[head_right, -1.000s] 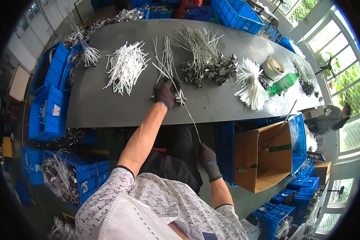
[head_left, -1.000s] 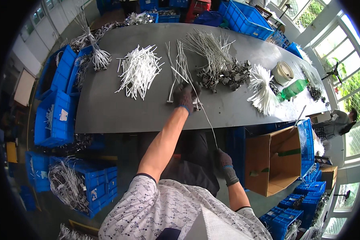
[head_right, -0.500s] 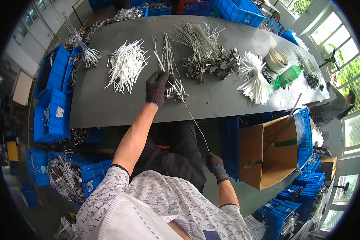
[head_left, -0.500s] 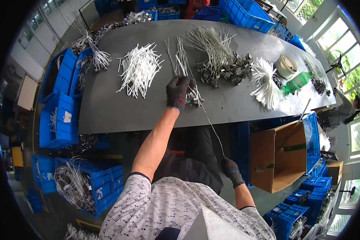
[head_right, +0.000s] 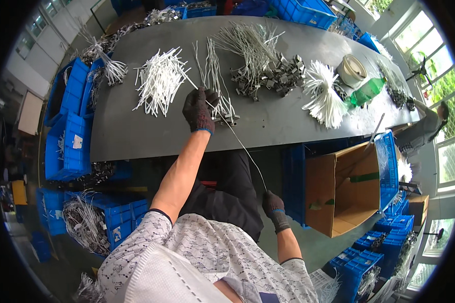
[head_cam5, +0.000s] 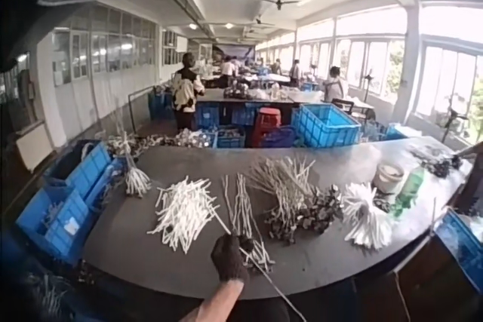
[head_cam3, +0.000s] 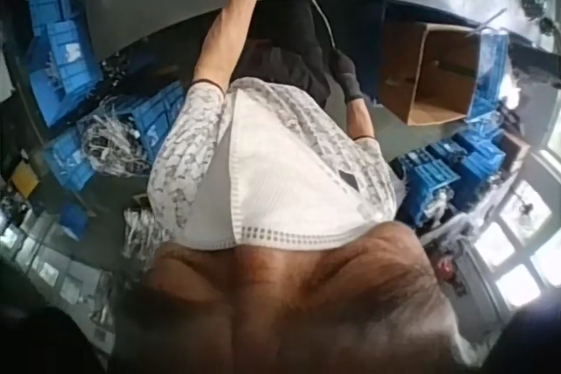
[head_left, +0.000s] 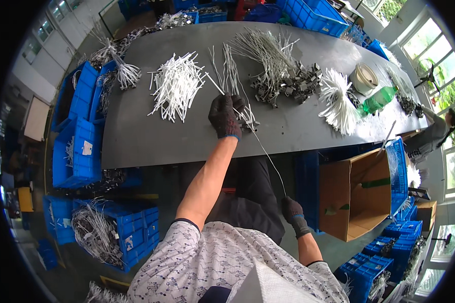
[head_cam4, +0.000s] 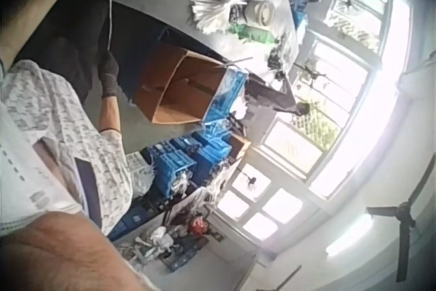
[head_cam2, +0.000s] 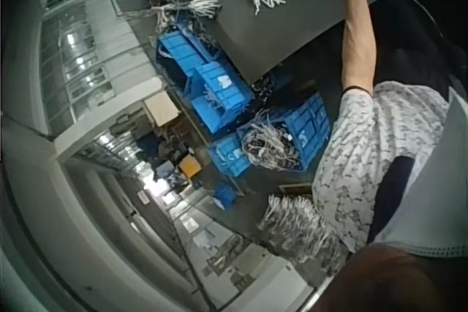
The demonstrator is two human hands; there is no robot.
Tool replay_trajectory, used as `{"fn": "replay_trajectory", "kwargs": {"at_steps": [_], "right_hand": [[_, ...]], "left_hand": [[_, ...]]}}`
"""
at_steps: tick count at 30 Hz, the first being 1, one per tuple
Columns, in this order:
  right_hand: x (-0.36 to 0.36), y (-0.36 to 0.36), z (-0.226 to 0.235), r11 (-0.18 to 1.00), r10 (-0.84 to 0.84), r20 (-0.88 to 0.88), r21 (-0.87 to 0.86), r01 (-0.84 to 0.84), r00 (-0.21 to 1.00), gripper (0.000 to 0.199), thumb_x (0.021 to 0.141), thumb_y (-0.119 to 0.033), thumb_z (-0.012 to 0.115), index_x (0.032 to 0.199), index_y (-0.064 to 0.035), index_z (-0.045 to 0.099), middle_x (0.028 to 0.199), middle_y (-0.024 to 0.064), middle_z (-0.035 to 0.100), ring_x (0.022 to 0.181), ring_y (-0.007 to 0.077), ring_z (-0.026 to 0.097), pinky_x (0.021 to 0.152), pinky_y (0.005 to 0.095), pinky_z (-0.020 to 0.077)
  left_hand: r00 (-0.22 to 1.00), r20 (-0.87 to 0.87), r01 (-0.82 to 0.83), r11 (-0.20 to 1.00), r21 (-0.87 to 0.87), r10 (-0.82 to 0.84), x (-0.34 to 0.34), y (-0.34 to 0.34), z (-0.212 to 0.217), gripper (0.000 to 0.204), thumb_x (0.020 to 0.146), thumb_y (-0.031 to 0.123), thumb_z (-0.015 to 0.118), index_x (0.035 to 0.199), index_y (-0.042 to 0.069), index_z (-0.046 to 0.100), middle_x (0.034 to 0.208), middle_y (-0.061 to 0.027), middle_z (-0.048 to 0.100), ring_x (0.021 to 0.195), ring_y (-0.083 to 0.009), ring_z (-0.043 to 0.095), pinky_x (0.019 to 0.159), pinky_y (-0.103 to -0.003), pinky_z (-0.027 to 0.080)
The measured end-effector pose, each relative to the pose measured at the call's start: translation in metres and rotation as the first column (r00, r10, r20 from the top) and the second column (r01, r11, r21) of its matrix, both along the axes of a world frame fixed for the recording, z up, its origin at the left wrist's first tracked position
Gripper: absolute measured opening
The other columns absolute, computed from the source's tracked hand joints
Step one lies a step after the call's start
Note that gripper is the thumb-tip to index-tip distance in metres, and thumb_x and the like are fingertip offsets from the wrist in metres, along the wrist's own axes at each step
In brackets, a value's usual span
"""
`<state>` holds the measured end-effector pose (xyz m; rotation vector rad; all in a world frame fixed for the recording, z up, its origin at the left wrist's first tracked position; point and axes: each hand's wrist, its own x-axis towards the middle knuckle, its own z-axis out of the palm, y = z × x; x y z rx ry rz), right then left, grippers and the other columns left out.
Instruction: The person puts a bundle of wires into a container, then repeatedly slides plastic sleeves onto wire leads and arranges them on the table by hand.
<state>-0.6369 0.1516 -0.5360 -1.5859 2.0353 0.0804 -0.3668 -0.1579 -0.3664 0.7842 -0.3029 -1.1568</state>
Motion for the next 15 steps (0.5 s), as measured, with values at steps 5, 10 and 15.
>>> {"fn": "replay_trajectory", "kwargs": {"at_steps": [5,10,15], "right_hand": [[0.018,-0.018,0.010,0.999,-0.012,0.011,0.033,0.012,1.000,0.030,0.100,-0.029,0.047,0.107,-0.0077,0.067,0.101,0.0240,0.071,0.100,0.0458,0.067,0.082,0.0542,0.0531],[0.016,-0.020,0.009,0.999,-0.007,0.015,0.049,0.006,1.000,0.030,0.100,-0.031,0.047,0.106,-0.0084,0.067,0.099,0.0238,0.071,0.098,0.0460,0.067,0.080,0.0550,0.0529],[0.024,-0.024,0.012,0.999,0.024,0.029,0.024,-0.025,0.999,0.028,0.100,-0.030,0.048,0.105,-0.0090,0.065,0.100,0.0228,0.071,0.098,0.0458,0.066,0.079,0.0543,0.0528]], "left_hand": [[0.992,-0.048,-0.113,0.994,0.001,0.113,0.000,-0.008,0.001,0.021,0.098,0.014,0.065,0.113,0.000,0.059,0.091,-0.0151,0.071,0.076,-0.0284,0.072,0.070,-0.042,0.064],[0.974,-0.071,-0.214,0.977,0.015,0.215,-0.001,-0.017,0.003,0.018,0.099,0.014,0.062,0.110,0.000,0.058,0.089,-0.0151,0.069,0.076,-0.0305,0.072,0.069,-0.042,0.064],[0.978,-0.021,-0.205,0.979,-0.001,0.205,-0.004,-0.013,0.004,0.016,0.099,0.014,0.062,0.108,0.000,0.059,0.088,-0.0146,0.069,0.074,-0.0276,0.071,0.068,-0.040,0.063]]}}
